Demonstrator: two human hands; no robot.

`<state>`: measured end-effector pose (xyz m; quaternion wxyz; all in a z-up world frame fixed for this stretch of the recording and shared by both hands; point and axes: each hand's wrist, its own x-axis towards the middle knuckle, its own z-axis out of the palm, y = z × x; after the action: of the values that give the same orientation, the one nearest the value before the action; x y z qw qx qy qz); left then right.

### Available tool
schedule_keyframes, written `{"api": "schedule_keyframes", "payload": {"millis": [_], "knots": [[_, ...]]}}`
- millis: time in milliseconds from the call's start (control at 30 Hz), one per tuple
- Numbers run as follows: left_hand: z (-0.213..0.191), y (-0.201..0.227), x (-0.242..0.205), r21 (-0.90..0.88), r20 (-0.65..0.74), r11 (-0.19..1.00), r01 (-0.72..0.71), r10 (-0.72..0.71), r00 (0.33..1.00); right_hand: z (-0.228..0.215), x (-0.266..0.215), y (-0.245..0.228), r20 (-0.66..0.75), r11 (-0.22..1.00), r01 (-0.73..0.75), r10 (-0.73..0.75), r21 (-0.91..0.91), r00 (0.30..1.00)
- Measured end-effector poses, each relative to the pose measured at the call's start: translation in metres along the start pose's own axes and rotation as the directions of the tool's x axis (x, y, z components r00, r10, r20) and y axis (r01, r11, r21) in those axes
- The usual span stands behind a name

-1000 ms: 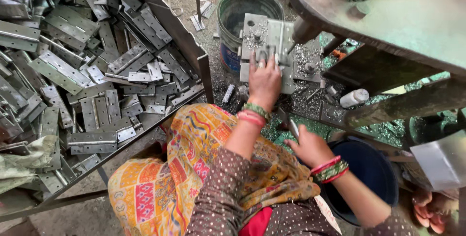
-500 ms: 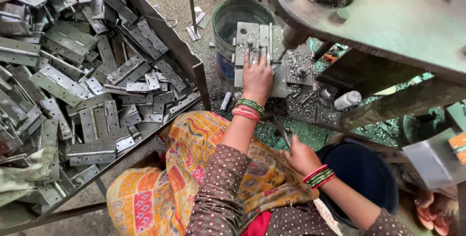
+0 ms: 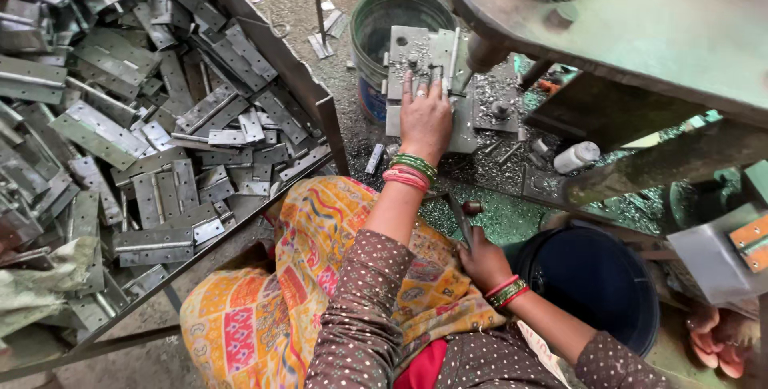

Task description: The person operates a manual punching machine to process metal hinge components. They pick up a hinge from a nearby bin, place it into the machine's jig, and pull a lever to activate the punch. After each cycle, the processed hinge is removed and returned to the bin. The person repeats this sequence continuously.

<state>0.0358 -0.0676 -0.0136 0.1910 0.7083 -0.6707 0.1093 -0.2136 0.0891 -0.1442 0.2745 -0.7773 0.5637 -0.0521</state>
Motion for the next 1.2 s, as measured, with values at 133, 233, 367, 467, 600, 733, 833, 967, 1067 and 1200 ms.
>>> {"api": "schedule_keyframes", "payload": {"millis": [133,233,367,467,600,733,833,967,1067,1200], "knots": [[0.002,-0.004,0.009,-0.032,-0.014,0.999,0.003,-0.004,1.000,-0.052,0.013,-0.028,0.033,0.992,-0.039,0.044,-0.117,0.998],[-0.007,0.000,-0.005,-0.019,-0.023,1.000,-0.009,0.008,1.000,-0.103,0.011,-0.059,-0.068,0.992,0.035,-0.044,-0.121,0.997],[-0.038,0.022,-0.047,-0.040,0.068,0.998,-0.039,0.041,0.997,-0.141,0.007,-0.093,-0.458,0.944,0.330,-0.284,0.021,0.842],[-0.057,0.043,-0.101,0.068,-0.088,0.997,-0.040,0.046,0.995,-0.146,0.001,-0.101,-0.575,0.924,0.377,-0.278,0.057,0.769],[-0.063,0.040,-0.124,-0.050,-0.233,0.994,-0.093,0.079,0.969,-0.143,-0.009,-0.098,-0.627,0.902,0.416,-0.259,0.115,0.734],[-0.077,0.027,-0.106,-0.095,-0.383,0.966,-0.238,0.185,0.905,-0.143,-0.008,-0.097,-0.687,0.920,0.391,-0.263,0.034,0.678],[-0.098,0.033,-0.103,-0.301,-0.346,0.934,-0.195,0.084,0.934,-0.142,-0.009,-0.093,-0.701,0.927,0.372,-0.239,0.041,0.672],[-0.119,0.035,-0.093,-0.437,-0.355,0.892,-0.118,-0.051,0.933,-0.138,-0.009,-0.089,-0.694,0.934,0.356,-0.231,0.039,0.682],[-0.123,0.027,-0.076,-0.391,-0.320,0.919,-0.047,-0.087,0.943,-0.137,-0.007,-0.090,-0.692,0.930,0.363,-0.226,0.055,0.685],[-0.117,0.021,-0.070,-0.395,-0.415,0.916,-0.065,-0.115,0.903,-0.141,-0.006,-0.089,-0.684,0.928,0.369,-0.231,0.060,0.692]]}}
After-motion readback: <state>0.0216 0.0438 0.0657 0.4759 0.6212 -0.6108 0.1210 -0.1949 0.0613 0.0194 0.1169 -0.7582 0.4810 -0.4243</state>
